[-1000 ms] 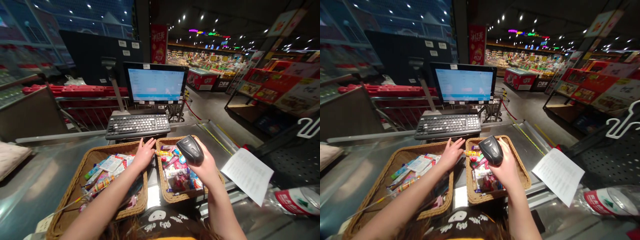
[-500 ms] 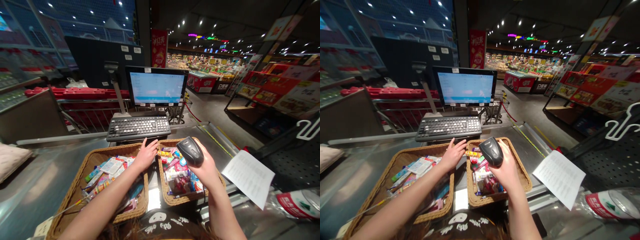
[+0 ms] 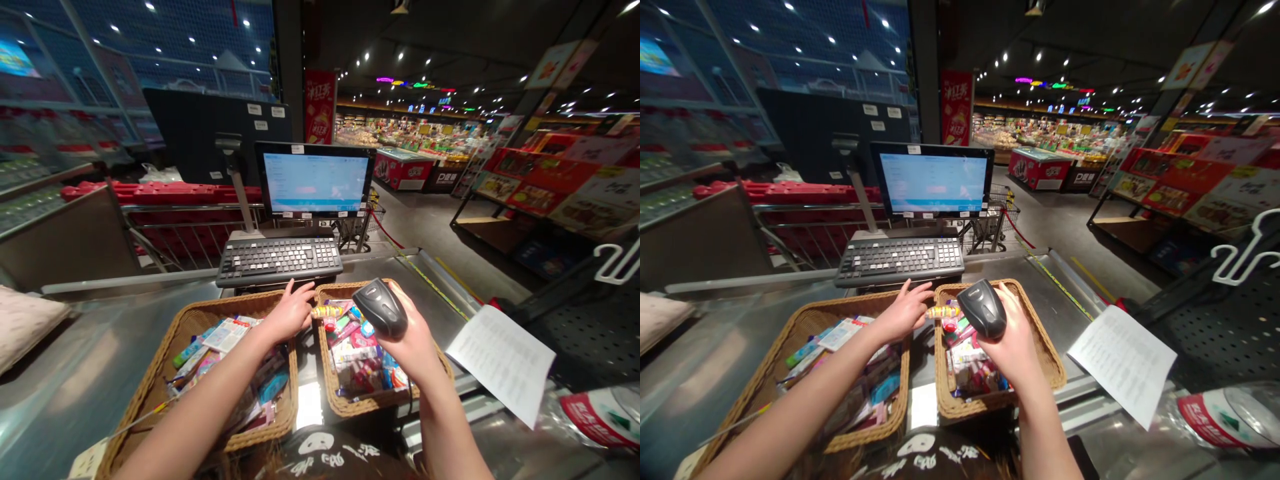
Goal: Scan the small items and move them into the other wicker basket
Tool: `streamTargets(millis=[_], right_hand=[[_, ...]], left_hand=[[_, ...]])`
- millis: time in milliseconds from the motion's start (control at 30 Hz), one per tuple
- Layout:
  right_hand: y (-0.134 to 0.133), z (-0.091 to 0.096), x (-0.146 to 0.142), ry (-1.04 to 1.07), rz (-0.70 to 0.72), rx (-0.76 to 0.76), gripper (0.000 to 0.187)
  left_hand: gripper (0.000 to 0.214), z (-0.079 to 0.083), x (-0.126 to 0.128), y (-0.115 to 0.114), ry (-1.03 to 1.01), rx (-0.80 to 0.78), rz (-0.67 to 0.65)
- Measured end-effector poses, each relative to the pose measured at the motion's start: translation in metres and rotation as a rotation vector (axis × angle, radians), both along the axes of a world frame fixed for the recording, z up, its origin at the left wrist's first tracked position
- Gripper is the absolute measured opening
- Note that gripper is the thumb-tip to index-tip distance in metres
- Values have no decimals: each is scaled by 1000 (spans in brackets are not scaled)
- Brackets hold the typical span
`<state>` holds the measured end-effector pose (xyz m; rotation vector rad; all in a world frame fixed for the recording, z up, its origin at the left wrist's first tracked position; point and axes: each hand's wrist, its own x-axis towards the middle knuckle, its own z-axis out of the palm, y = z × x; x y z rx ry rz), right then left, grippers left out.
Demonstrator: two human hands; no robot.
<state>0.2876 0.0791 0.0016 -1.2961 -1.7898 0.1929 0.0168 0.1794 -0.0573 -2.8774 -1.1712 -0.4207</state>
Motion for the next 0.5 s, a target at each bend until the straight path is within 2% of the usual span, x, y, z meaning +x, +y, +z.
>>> streamTargets(millis=[100, 333, 500], right_hand=[[0, -1, -2, -14, -1, 29, 59], [-1, 14, -16, -153, 29, 118, 56], [-8, 32, -25, -188, 66, 159, 55]], left_hand=[[23, 18, -6, 1, 4, 107, 39], [24, 82, -17, -9, -65, 276, 131], [31, 105, -27, -25, -85, 284, 173]])
